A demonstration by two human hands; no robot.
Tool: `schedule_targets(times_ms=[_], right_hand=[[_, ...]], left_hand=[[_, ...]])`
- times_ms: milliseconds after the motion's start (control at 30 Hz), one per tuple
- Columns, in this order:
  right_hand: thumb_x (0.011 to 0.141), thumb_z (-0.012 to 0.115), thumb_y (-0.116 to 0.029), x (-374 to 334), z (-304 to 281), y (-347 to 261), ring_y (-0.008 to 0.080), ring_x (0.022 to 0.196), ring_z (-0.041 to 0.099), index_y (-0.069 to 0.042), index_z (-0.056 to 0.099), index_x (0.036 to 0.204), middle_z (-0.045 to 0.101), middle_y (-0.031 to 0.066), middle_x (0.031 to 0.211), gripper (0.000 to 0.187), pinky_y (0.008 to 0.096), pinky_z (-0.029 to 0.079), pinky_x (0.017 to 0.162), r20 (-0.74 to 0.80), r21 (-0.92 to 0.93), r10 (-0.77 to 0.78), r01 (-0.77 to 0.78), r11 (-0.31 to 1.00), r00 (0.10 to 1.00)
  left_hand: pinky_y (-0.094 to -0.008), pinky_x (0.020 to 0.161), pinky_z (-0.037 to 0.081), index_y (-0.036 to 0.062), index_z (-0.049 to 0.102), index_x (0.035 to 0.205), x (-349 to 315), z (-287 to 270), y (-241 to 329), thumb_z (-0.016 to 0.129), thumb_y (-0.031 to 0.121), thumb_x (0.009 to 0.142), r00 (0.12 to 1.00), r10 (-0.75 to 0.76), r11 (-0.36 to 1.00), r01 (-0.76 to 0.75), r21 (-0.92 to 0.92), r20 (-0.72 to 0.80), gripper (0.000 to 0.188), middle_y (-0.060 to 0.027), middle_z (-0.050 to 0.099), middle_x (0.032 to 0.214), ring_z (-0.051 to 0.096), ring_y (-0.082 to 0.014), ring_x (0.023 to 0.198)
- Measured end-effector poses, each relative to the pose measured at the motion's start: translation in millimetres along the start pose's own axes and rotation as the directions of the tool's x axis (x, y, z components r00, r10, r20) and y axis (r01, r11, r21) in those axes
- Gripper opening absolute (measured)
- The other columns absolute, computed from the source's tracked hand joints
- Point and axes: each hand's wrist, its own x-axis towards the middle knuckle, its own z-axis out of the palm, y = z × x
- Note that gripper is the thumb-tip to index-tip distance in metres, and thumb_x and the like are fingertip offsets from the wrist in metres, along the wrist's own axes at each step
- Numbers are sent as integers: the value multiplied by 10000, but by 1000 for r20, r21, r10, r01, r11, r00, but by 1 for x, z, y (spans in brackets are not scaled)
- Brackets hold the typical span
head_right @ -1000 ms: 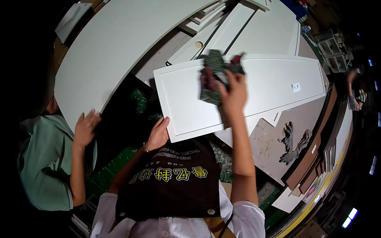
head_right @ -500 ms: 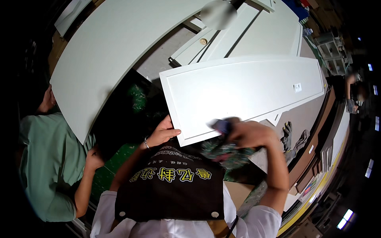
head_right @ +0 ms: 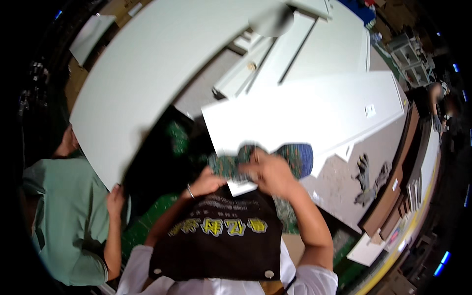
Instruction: The person uses a utility knife to trim the edges of a white cabinet door, then wipes the surface with a cloth. They proceed to attach small white plastic feet to the bottom corners of the door using a screwdriver. Other workers are visible in the background handling similar furniture parts.
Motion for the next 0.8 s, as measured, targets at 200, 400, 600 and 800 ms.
schedule_targets(times_ms=[200, 400, 600, 800], right_hand=[[728, 597, -64, -69, -68, 30, 327, 822, 632, -184, 741, 914, 589, 124, 889, 264, 431, 511, 709, -74, -392, 467, -457, 799, 881], [723, 634, -71, -81, -70, 71, 342, 737, 611, -113, 708, 962, 566, 151, 829, 253, 436, 502, 639, -569, -235, 394, -602, 763, 721], [666, 689, -55, -69, 1, 51, 307, 777, 605, -171, 683, 1113, 550, 102, 908, 462, 415, 505, 643, -714, -31, 442, -654, 756, 544], [629, 687, -57, -69, 13, 55, 283, 778, 592, -163, 686, 1120, 540, 102, 903, 502, 391, 495, 637, -792, 7, 379, -613, 790, 479]], left_hand=[[-334, 1011, 402, 41, 219, 1440, 3, 30, 12, 636, -57, 804, 999, 35, 997, -33, -66, 29, 767, -79, 517, 1284, 468, -169, 1233], [-322, 955, 443, 58, 196, 1439, 8, 19, 5, 605, -120, 765, 1000, 17, 993, -18, -115, -12, 809, -124, 427, 1342, 456, -205, 1233], [-351, 1039, 368, 65, 148, 1471, 44, 44, 54, 661, -40, 794, 810, 400, 916, -344, 205, -428, 856, -116, 433, 1348, 437, -211, 1225], [-298, 922, 440, -11, 531, 1210, 93, -2, 97, 676, 5, 822, 710, 605, 750, -355, 558, -360, 415, -88, 586, 1137, 540, -164, 1037]])
